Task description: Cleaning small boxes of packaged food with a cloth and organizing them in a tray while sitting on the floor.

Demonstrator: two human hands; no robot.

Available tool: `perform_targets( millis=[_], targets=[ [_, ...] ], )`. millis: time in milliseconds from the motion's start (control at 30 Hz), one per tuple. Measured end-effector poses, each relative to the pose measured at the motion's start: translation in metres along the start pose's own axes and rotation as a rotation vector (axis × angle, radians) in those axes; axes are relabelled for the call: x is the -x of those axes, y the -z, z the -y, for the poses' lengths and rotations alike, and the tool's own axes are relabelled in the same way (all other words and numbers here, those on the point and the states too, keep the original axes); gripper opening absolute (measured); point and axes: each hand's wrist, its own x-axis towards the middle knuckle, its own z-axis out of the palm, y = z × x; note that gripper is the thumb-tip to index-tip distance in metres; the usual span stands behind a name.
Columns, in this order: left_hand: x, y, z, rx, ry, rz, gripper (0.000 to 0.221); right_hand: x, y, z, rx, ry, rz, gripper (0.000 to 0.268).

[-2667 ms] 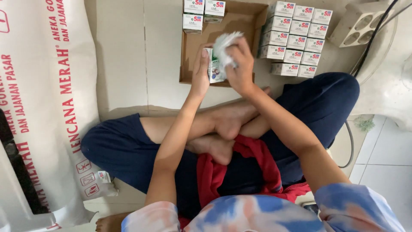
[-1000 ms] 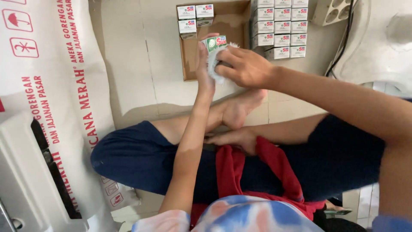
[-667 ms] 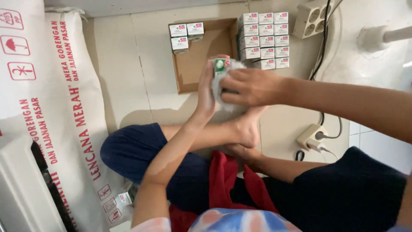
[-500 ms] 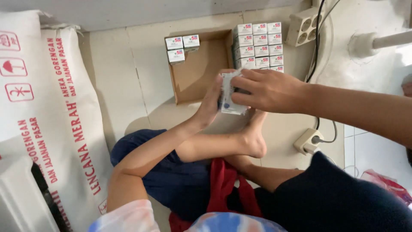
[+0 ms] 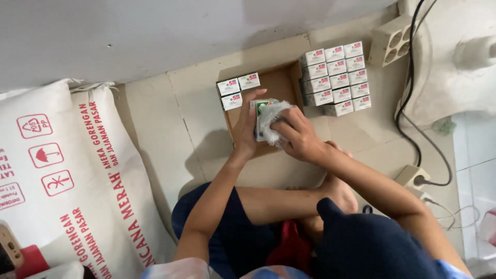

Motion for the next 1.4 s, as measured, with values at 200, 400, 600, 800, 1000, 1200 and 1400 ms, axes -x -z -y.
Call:
perform_targets(
  millis=[200,400,600,800,1000,1200,1400],
  targets=[
    [0.004,-0.017,0.051,0.818,0.157,0.107,0.074,0.004,-0.009,-0.003,0.021,0.151,-0.028,0.023],
    [0.004,-0.021,0.042,0.433,0.122,-0.102,0.075,0.037,-0.024,-0.001,0.121,0.000,-0.222,0.023],
    [0.005,-0.017,0.051,0.344,0.225,-0.112,0.065,0.015,-0.022,0.011,0.055,-0.016,-0.207,0.033],
    [-0.009,-0.016,0.084,0.943,0.127,0.096,0.091,0.038,-0.049,0.020,0.076,0.105,-0.237,0.028],
    [-0.004,-0.027,0.054,0.468,0.021,-0.124,0.066,0.032,-0.026,0.008,0.238,0.026,-0.246,0.027],
    [0.001,-0.029,0.036,0.635,0.090,-0.168,0.057,0.026,-0.014,0.019,0.004,0.026,-0.047,0.028],
    [-0.002,-0.033,0.040,0.490,0.012,-0.220,0.053,0.031,-0.009,0.011,0.033,-0.034,-0.103,0.030]
  ],
)
